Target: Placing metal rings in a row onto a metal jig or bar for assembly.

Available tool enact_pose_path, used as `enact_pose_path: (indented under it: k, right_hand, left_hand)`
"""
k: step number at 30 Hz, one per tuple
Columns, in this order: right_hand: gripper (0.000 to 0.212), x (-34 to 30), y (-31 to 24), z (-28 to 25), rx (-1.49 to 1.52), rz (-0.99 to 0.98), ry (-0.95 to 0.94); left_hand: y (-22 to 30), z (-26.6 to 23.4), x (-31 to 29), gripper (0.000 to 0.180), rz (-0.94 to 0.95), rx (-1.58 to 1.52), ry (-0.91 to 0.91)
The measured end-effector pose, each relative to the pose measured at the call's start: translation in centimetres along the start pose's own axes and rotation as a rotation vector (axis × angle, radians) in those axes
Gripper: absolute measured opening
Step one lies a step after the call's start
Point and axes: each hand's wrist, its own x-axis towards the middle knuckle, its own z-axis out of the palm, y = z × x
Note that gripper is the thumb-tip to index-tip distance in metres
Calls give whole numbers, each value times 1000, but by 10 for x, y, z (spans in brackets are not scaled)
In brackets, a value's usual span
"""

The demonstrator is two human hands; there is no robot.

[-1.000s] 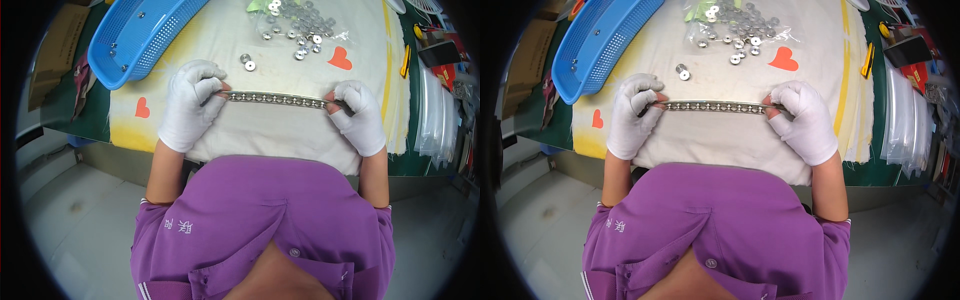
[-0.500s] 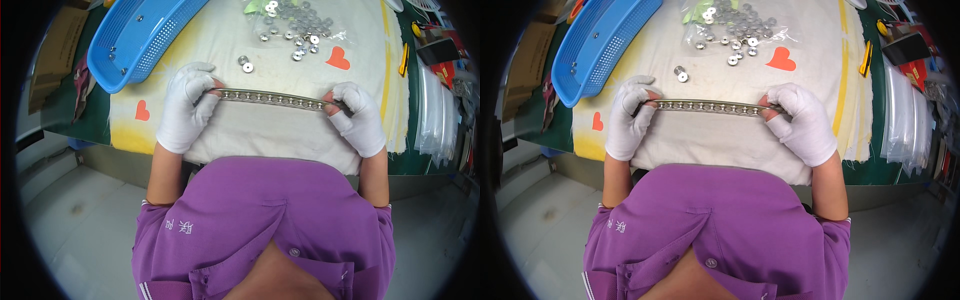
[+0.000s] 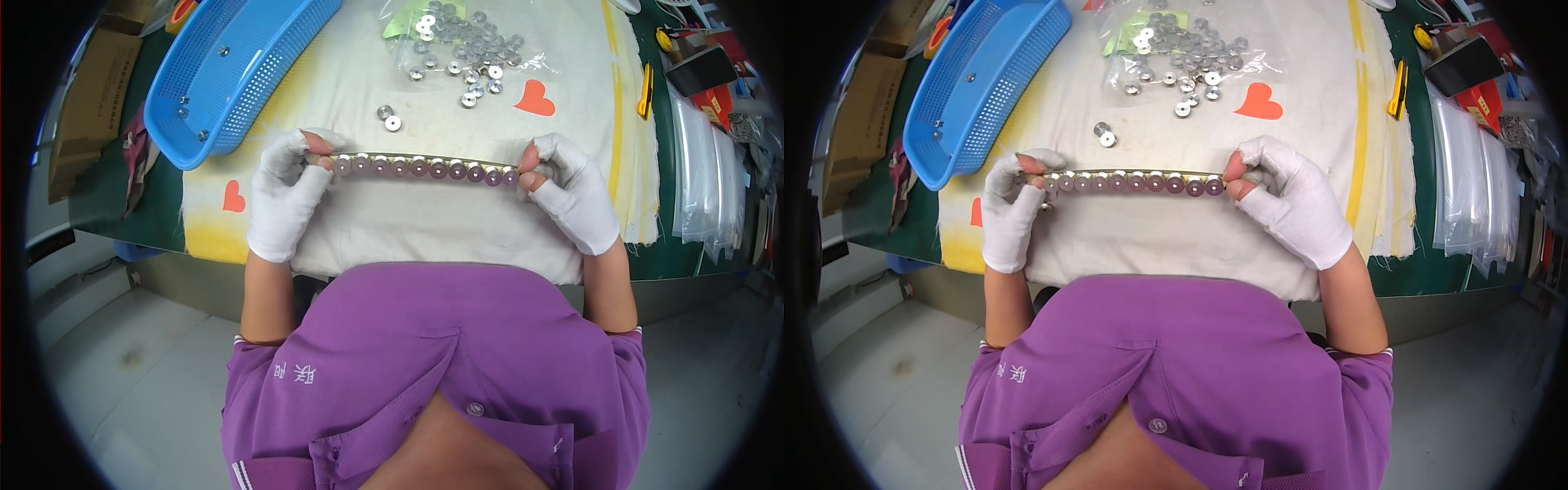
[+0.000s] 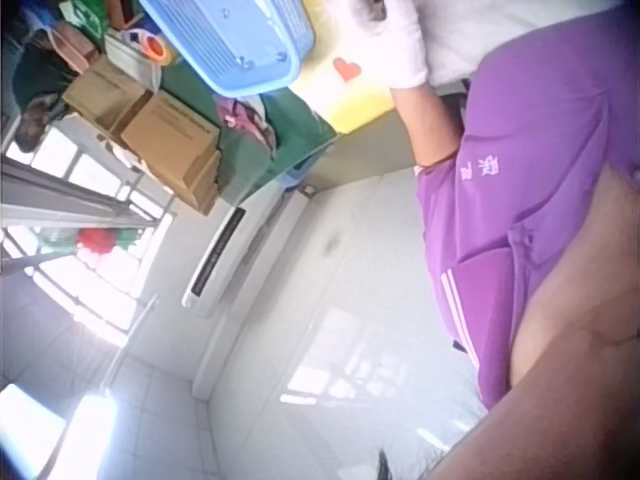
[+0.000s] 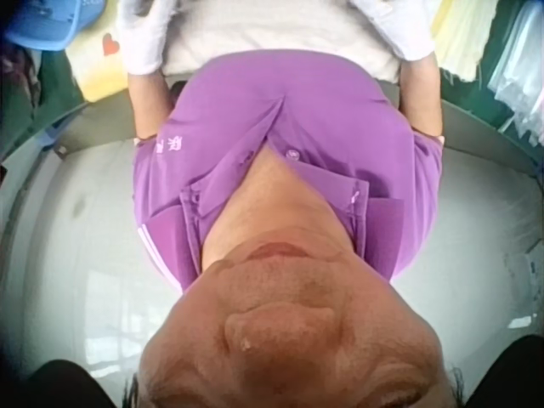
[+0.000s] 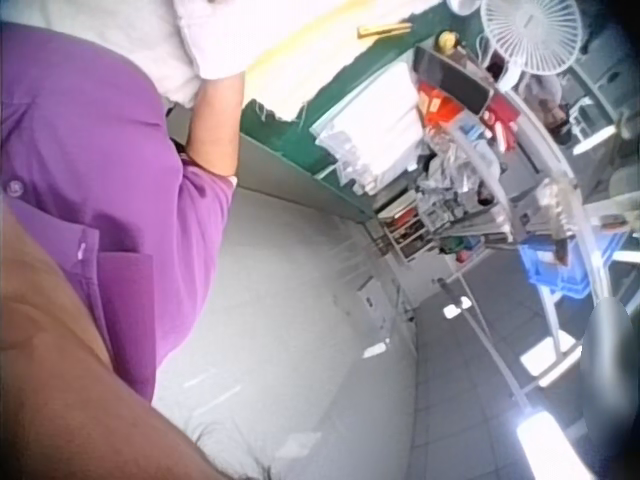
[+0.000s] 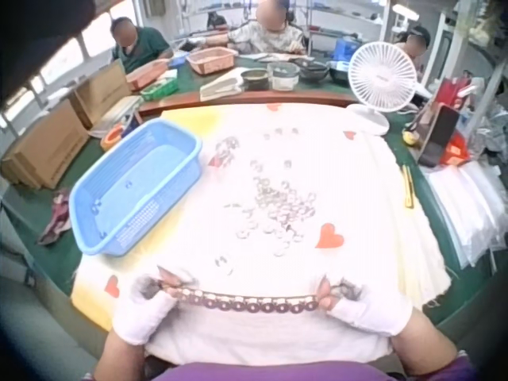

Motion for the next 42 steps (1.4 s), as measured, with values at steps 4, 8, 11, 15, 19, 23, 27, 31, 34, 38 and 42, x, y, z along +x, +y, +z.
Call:
enact_pose_path:
  k: [4,8,11,15,19,23,27,31,34,38,42]
  right_hand:
    - [22,-1,3,1,-284,-137,-6]
    - [28,-1,7,4,-307,-75,14]
    - [26,0,10,5,-244,-91,51]
    - [27,1,8,6,-152,-81,89]
    - [28,1,9,4,-159,-68,101]
    - [28,1,10,3,-148,-23,122]
    - [27,2,8,4,-125,-29,122]
    - [27,2,6,4,-120,-41,120]
    - [26,3,7,4,-119,-56,120]
    - [26,3,8,4,-99,-73,120]
    - [27,2,6,5,-107,-75,121]
  left_hand:
    - [4,-2,3,15,-116,-103,48]
    - [12,1,6,13,-194,-97,62]
    - [12,1,6,14,-197,-101,64]
    - [12,0,6,16,-220,-78,53]
    - [12,-1,6,16,-229,-67,42]
    - [12,0,7,16,-251,-51,35]
    - [15,5,6,16,-236,-39,50]
    - [8,0,5,16,-213,-51,50]
    - [7,-1,5,16,-217,-36,52]
    - [6,0,7,15,-172,-54,21]
    - [9,1,6,15,-179,-38,37]
